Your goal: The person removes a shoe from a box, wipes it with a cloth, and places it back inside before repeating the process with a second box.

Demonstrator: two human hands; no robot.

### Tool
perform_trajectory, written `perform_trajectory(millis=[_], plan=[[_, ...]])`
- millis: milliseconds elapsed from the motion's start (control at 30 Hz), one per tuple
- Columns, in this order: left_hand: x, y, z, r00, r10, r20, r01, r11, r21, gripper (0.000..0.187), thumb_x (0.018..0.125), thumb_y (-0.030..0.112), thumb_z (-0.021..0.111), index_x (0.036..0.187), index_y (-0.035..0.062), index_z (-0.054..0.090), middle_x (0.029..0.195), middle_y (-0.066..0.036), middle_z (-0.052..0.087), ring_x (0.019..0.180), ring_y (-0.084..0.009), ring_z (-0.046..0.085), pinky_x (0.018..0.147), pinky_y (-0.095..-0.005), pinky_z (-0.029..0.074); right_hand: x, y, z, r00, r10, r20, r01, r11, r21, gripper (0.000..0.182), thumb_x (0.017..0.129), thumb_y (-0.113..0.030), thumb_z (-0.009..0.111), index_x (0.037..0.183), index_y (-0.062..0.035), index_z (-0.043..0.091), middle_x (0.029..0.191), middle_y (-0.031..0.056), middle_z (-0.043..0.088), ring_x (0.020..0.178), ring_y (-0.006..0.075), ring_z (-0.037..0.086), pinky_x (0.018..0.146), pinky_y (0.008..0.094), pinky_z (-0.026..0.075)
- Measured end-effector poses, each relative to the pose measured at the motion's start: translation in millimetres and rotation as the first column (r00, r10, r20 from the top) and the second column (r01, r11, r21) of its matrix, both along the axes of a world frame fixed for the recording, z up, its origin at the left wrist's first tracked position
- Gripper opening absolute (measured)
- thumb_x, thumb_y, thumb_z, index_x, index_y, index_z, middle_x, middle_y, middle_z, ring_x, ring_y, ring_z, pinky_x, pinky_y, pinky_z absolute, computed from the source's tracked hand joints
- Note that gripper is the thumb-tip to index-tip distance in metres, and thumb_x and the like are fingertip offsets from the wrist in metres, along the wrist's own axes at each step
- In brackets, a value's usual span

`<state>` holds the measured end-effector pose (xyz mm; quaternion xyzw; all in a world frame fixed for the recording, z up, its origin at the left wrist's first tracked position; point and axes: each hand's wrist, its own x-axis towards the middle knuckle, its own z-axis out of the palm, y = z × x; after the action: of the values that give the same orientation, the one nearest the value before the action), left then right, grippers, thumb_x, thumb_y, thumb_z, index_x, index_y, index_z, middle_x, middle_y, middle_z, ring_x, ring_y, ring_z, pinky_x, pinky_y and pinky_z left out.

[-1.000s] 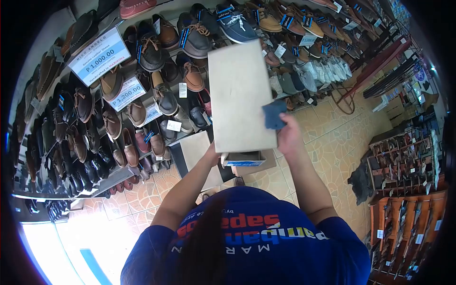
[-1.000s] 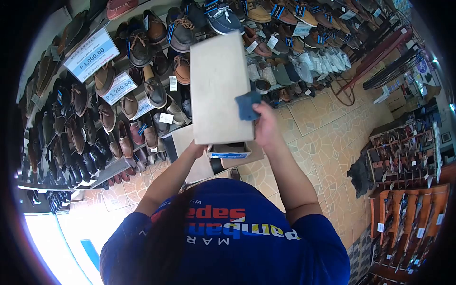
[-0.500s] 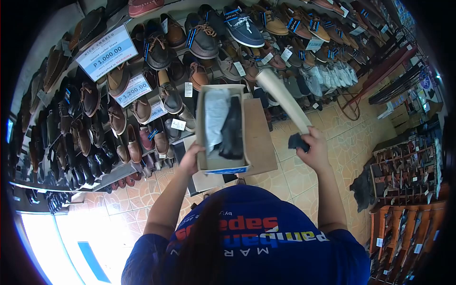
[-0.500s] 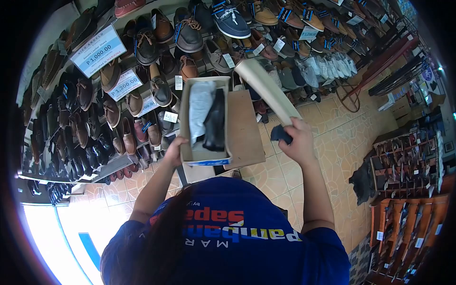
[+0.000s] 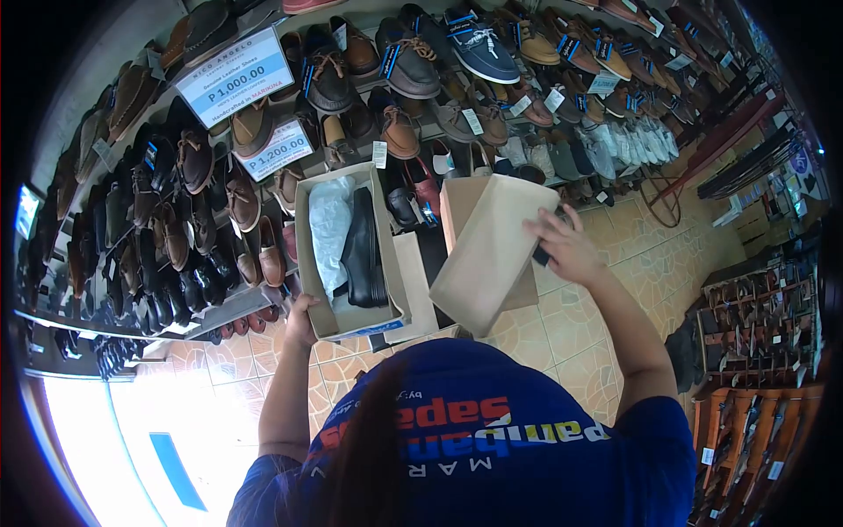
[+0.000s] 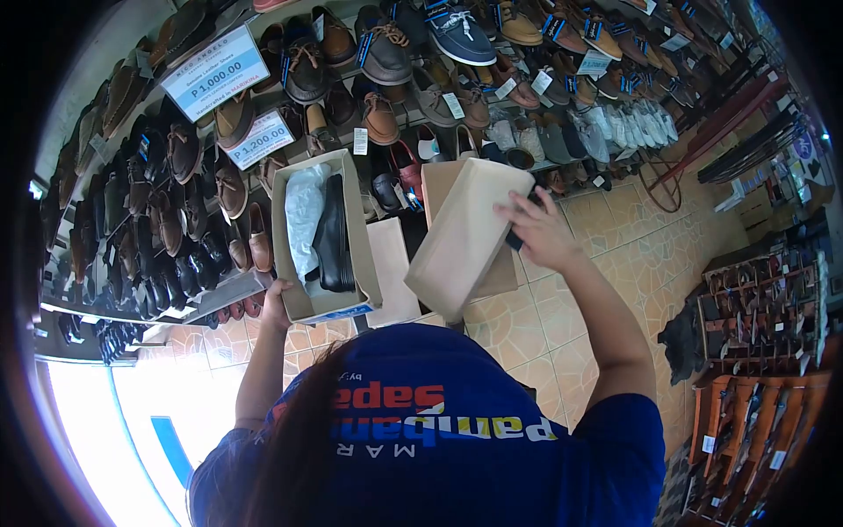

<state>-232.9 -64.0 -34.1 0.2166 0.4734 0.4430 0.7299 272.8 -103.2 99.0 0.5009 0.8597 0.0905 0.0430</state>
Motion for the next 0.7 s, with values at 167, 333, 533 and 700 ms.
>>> perform_trajectory(millis=[167,333,533,700], plan=[[23,0,13,0.991,-0.130,0.024,0.129,0.991,0.023,0.033,0.068,0.017,0.055,0.098,0.0052,0.050,0.081,-0.006,0.052,0.072,-0.0184,0.054,0.064,-0.0318,0.047,35,29,-27,0.918,-0.349,0.188,0.345,0.937,0.052,0.018,0.066,-0.015,0.065,0.081,-0.0067,0.068,0.144,0.0053,0.025,0.133,0.0250,0.022,0.104,0.0534,0.019],[81,12,21,0.941,-0.322,0.103,0.313,0.945,0.099,0.035,0.070,0.020,0.056,0.100,0.0022,0.049,0.082,-0.010,0.053,0.072,-0.0225,0.055,0.066,-0.0365,0.048,31,6,-42,0.703,-0.587,-0.402,0.607,0.790,-0.090,0.021,0.064,-0.019,0.067,0.079,-0.0037,0.067,0.139,0.0128,0.035,0.127,0.0304,0.032,0.101,0.0427,0.029],[187,21,57,0.835,-0.526,0.160,0.504,0.849,0.159,0.045,0.071,0.022,0.056,0.111,0.0070,0.043,0.091,-0.007,0.048,0.084,-0.0192,0.051,0.072,-0.0345,0.045,38,-38,-75,-0.231,-0.538,-0.811,0.404,0.705,-0.583,0.025,0.074,-0.020,0.065,0.092,-0.0017,0.063,0.106,0.0113,0.059,0.095,0.0210,0.056,0.086,0.0298,0.041],[247,29,4,0.902,-0.430,-0.041,0.427,0.874,0.230,0.060,0.077,0.003,0.049,0.134,0.0027,0.031,0.105,-0.008,0.051,0.093,-0.0155,0.049,0.081,-0.0274,0.040,19,-69,-81,-0.639,-0.464,-0.613,0.170,0.692,-0.701,0.028,0.080,-0.021,0.062,0.101,-0.0027,0.058,0.092,0.0037,0.061,0.087,0.0132,0.056,0.080,0.0301,0.043]])
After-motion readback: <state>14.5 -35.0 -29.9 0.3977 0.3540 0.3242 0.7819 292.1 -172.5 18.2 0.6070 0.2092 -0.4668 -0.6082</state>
